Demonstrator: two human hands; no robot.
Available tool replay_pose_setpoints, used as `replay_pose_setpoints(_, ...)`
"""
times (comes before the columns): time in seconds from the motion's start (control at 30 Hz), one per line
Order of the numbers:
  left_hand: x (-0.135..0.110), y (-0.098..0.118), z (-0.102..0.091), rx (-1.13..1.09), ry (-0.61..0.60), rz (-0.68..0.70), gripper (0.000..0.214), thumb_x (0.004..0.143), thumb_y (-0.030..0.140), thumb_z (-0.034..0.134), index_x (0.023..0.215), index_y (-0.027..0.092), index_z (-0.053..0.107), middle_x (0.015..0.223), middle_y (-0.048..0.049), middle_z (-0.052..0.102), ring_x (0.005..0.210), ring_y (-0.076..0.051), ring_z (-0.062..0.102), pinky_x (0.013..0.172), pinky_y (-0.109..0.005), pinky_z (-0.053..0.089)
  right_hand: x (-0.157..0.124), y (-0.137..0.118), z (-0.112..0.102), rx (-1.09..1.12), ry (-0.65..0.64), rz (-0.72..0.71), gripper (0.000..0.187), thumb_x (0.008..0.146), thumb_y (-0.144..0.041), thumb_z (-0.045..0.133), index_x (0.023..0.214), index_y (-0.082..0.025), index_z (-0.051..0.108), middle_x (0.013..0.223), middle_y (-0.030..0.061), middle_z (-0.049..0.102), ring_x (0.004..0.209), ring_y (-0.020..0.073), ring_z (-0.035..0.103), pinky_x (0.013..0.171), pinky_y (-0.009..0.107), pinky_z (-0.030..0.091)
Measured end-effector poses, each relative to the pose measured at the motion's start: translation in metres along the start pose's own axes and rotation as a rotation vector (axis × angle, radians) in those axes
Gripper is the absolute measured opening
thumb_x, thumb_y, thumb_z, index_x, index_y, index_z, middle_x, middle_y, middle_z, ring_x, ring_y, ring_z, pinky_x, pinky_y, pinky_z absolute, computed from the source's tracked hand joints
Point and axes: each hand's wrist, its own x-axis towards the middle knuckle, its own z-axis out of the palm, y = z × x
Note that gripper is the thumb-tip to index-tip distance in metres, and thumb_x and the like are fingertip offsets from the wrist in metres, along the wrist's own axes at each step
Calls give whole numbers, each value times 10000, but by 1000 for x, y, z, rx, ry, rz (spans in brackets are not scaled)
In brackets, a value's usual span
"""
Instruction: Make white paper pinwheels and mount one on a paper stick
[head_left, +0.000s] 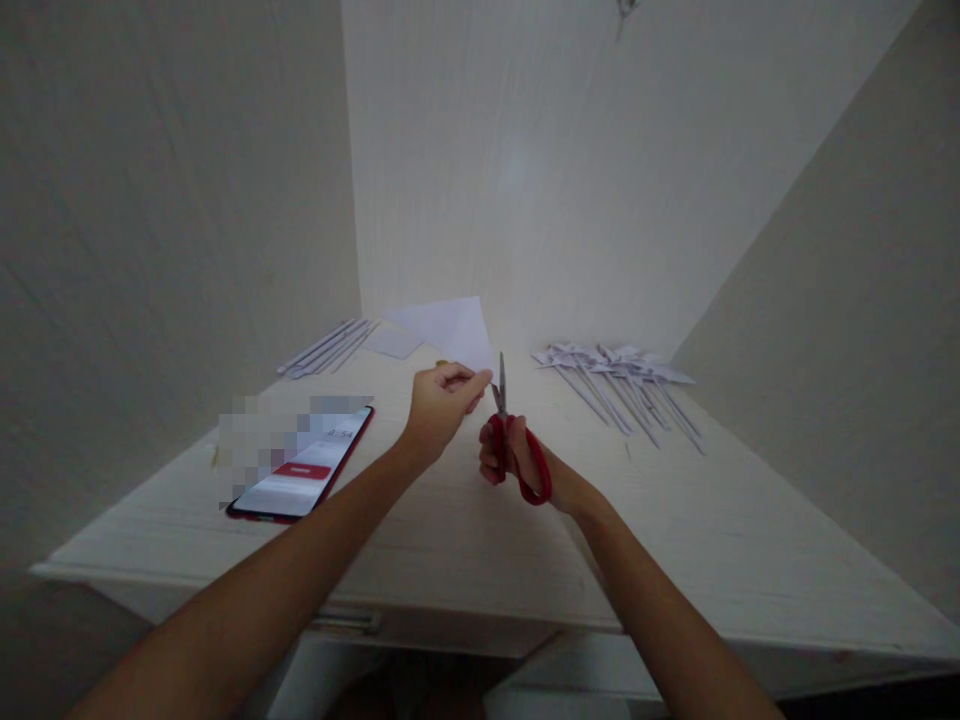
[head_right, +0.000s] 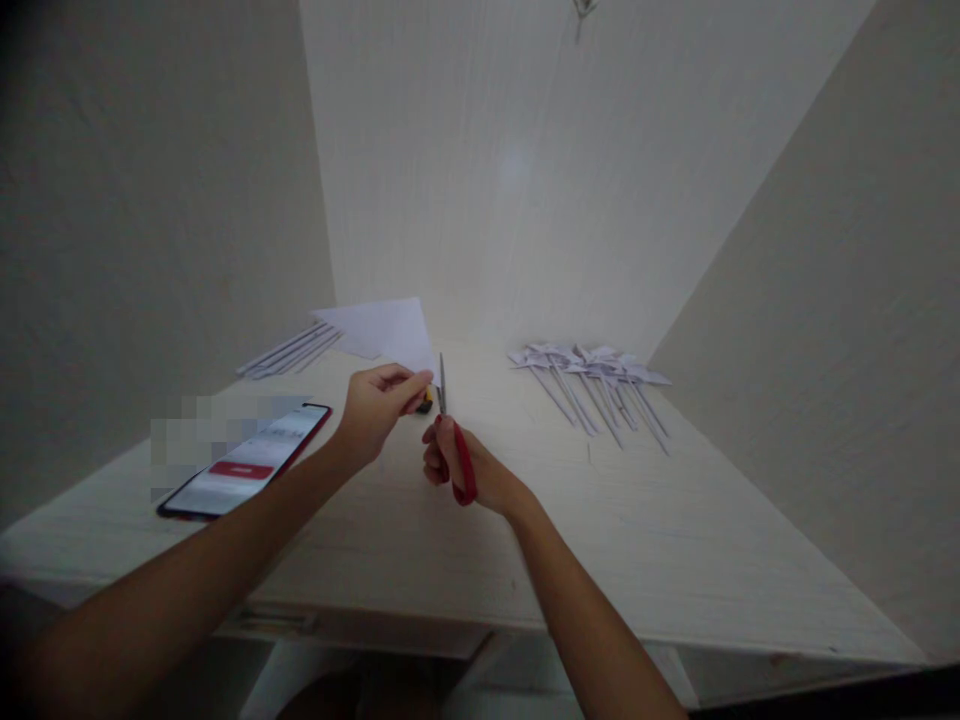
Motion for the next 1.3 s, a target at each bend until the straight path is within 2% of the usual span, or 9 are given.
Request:
replay_pose_setpoints(0.8,0,-1,0,23,-20,-29,250,639,284,658,500,126,524,380,48,452,378,-45,368,403,-191,263,-1,-4,0,9,-44,-18,531,769,-712,227,770,-196,352,610,-56,289,500,82,337,508,250,276)
replay_pose_setpoints(1.03,1,-2,0,60,-24,-47,251,642,291,645,497,125,525,382,48,442,378,-45,363,395,-186,254,0,-2,0,-13,-24,-6,538,763,-722,209,782,-201,343,598,-60,288,493,87,330,497,250,272)
replay_pose_setpoints(1.3,1,-2,-1,147,-10,-3,250,655,302,640,513,125,535,385,47,453,378,-47,360,391,-186,253,-1,-4,1,-84,21,0,511,784,-693,225,740,-198,342,594,-54,302,501,88,367,468,232,268)
